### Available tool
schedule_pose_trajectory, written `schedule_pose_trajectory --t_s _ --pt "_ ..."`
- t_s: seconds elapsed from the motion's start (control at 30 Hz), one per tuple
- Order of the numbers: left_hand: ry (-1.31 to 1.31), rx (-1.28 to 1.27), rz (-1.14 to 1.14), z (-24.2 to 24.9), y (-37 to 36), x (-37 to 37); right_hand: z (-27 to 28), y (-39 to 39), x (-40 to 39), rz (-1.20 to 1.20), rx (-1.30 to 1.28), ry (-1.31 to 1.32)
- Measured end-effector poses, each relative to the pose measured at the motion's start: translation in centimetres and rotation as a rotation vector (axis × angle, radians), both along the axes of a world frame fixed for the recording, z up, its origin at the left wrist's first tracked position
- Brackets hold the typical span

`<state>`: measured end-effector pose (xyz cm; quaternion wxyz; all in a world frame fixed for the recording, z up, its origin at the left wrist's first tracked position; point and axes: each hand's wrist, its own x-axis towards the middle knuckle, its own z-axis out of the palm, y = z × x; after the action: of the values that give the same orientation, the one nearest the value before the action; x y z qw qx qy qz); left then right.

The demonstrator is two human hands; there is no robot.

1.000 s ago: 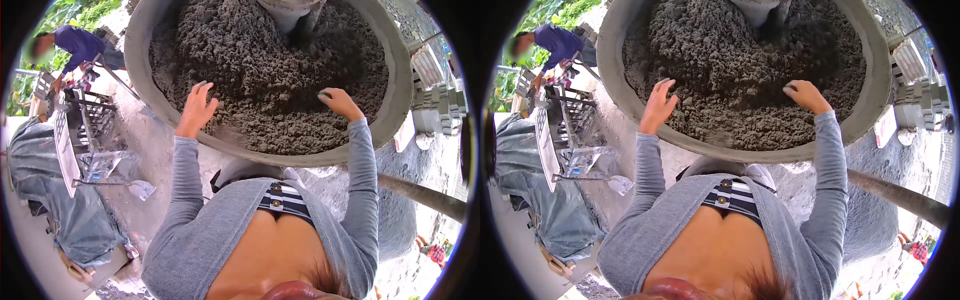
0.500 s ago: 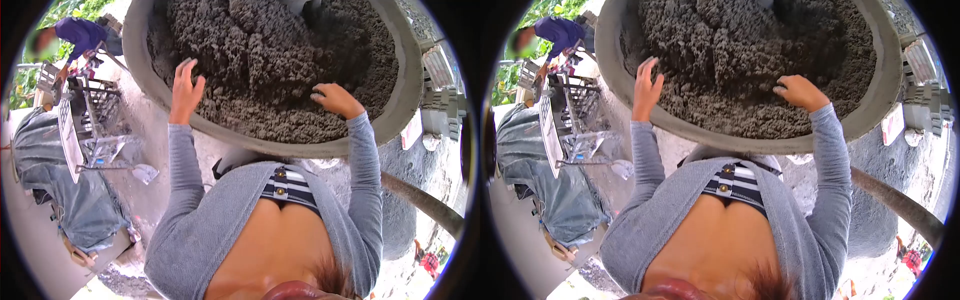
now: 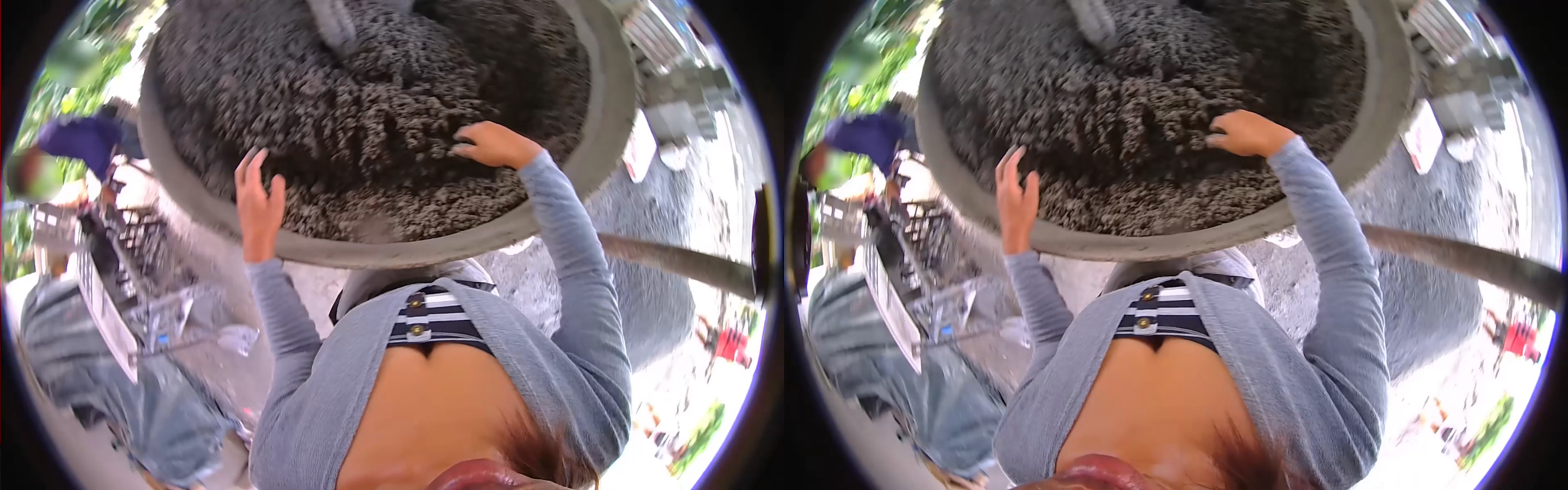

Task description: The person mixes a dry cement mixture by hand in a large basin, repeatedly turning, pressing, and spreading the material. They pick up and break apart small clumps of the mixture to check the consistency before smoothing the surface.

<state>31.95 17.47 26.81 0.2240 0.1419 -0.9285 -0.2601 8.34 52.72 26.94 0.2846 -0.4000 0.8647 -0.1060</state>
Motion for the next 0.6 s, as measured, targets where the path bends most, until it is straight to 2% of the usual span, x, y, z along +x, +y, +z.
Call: schedule_pose_trajectory --t_s 0.17,0.23,0.6 --pt "-0.015 0.071 -0.015 1.2 0.8 0.0 -0.8 -0.7 -0.1 -0.105 -0.113 0.052" --pt "0.017 0.069 -0.002 1.5 0.7 0.0 -0.5 -1.5 0.3 -0.175 -0.185 0.199" --pt "0.088 0.111 -0.113 3.4 -3.4 1.9 0.0 -7.0 2.9 -0.129 -0.246 0.296"
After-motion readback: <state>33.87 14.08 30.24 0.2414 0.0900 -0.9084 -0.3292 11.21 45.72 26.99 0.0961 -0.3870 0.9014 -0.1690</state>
